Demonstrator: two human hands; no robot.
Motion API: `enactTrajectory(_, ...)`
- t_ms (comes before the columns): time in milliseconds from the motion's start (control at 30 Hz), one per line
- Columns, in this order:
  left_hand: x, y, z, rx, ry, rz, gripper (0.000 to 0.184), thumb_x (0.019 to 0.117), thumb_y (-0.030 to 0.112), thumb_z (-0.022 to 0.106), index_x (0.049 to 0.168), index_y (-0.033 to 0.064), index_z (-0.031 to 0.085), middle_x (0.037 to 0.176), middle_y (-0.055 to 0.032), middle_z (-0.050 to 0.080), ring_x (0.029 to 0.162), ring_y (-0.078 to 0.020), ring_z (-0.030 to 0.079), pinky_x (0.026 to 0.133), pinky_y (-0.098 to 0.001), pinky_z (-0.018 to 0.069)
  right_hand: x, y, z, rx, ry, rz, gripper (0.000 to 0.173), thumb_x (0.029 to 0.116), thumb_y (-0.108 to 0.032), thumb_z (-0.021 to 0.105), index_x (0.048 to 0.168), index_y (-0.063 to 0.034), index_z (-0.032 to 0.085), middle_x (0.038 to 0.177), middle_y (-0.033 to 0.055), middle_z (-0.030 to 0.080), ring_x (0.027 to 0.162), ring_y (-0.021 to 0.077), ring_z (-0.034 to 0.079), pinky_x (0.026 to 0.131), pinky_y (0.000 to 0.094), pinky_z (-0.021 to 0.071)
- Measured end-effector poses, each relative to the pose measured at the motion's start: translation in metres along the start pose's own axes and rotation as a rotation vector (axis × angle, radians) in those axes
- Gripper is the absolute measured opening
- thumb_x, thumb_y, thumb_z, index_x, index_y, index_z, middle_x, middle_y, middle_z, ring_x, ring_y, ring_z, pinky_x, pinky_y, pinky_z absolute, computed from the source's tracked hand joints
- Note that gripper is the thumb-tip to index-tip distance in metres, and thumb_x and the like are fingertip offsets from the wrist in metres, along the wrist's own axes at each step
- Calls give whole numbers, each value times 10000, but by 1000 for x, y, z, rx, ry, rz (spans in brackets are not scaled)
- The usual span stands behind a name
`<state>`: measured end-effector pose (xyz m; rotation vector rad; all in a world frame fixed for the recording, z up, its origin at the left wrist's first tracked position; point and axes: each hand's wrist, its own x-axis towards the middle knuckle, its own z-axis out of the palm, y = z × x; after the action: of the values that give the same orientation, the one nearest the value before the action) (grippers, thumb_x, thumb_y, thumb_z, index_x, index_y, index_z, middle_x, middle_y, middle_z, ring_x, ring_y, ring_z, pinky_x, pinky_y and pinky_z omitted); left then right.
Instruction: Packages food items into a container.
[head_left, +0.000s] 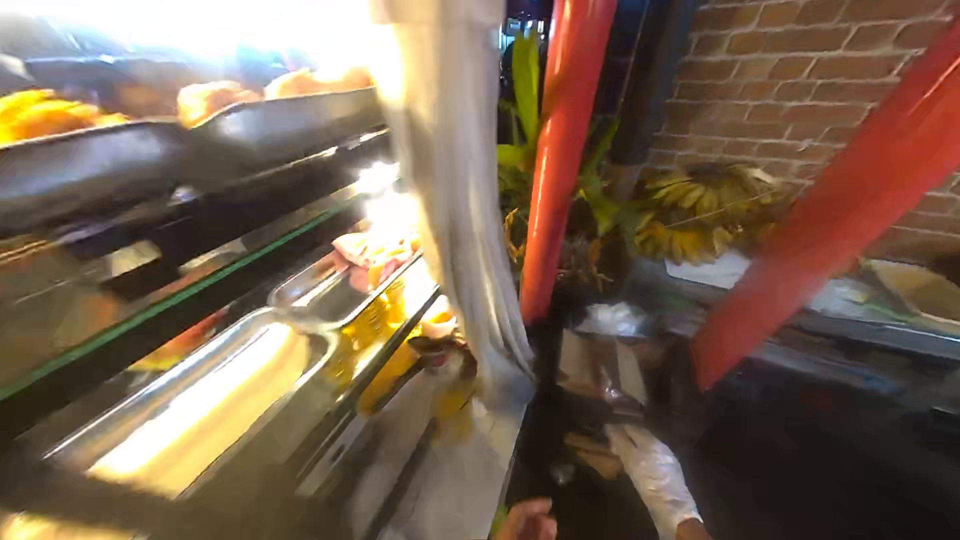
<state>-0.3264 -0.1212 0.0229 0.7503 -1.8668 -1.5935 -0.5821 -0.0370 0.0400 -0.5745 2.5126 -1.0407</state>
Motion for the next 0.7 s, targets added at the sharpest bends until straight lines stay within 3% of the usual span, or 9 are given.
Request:
enactTrajectory(67, 99, 4, 58, 85, 52, 94, 240, 969, 76, 658, 1181, -29, 694, 1093, -141, 739, 952, -182, 737, 859, -362, 629, 37, -4, -40, 99, 81, 75, 381, 1011, -393, 590, 1110, -66, 758, 1067, 118, 751, 1011, 249, 709, 929, 513, 555)
enactTrajectory(133, 186, 1, 104, 258, 46, 113, 199, 965, 61, 634, 1131, -6, 722, 1069, -138, 740, 956, -203, 732, 881, -371, 615, 60, 3, -77, 160, 132, 153, 350, 1018, -348, 598, 1103, -48, 757, 1037, 121, 756, 984, 260, 714, 920, 520, 554)
enactTrajectory(267, 293, 7, 178, 542, -282, -115, 261, 991, 124, 595, 1206, 46, 721, 1177, -150, 710, 1113, -257, 682, 1027, -430, 534, 100, 60, -125, 192, 178, 204, 432, 1004, -470, 570, 1031, -79, 750, 917, 98, 746, 831, 247, 711, 781, 521, 575)
enactTrajectory(333, 314, 3, 207, 596, -480, -210, 317, 962, 193, 686, 1245, 51, 699, 1230, -154, 700, 1156, -279, 670, 1041, -471, 522, 120, 87, -137, 228, 182, 182, 449, 1007, -478, 556, 998, -72, 748, 872, 96, 733, 763, 233, 693, 720, 500, 574)
enactTrajectory(400, 316, -11, 228, 581, -524, -202, 365, 928, 239, 738, 1241, 55, 705, 1261, -157, 689, 1196, -288, 648, 1071, -473, 497, 128, 76, -153, 334, 145, 273, 409, 1027, -421, 539, 1008, -64, 737, 857, 62, 719, 723, 174, 663, 689, 419, 563)
enactTrajectory(467, 309, -24, 240, 530, -355, -168, 415, 939, 257, 711, 1301, 58, 679, 1364, -171, 639, 1285, -303, 598, 1124, -467, 453, 132, 62, -163, 444, 125, 359, 371, 1053, -375, 531, 988, -58, 712, 793, 26, 688, 658, 122, 621, 630, 342, 539)
enactTrajectory(533, 307, -22, 244, 535, -158, -225, 508, 938, 233, 688, 1395, 31, 594, 1425, -207, 577, 1331, -340, 552, 1143, -472, 433, 146, 80, -157, 497, 147, 343, 381, 1048, -399, 542, 973, -68, 716, 762, 20, 688, 618, 119, 616, 577, 329, 531)
enactTrajectory(600, 306, -12, 243, 572, -98, -326, 567, 909, 192, 709, 1423, 12, 550, 1352, -229, 611, 1248, -354, 605, 1085, -483, 480, 165, 107, -146, 475, 150, 328, 418, 1021, -473, 549, 953, -105, 737, 758, 11, 707, 599, 127, 632, 549, 339, 542)
enactTrajectory(700, 295, -5, 248, 641, -37, -207, 314, 905, 144, 698, 1187, 7, 707, 1053, -153, 735, 1016, -287, 708, 947, -460, 561, 184, 121, -137, 462, 119, 341, 443, 1011, -512, 555, 956, -114, 742, 763, 16, 702, 614, 147, 638, 563, 367, 547)
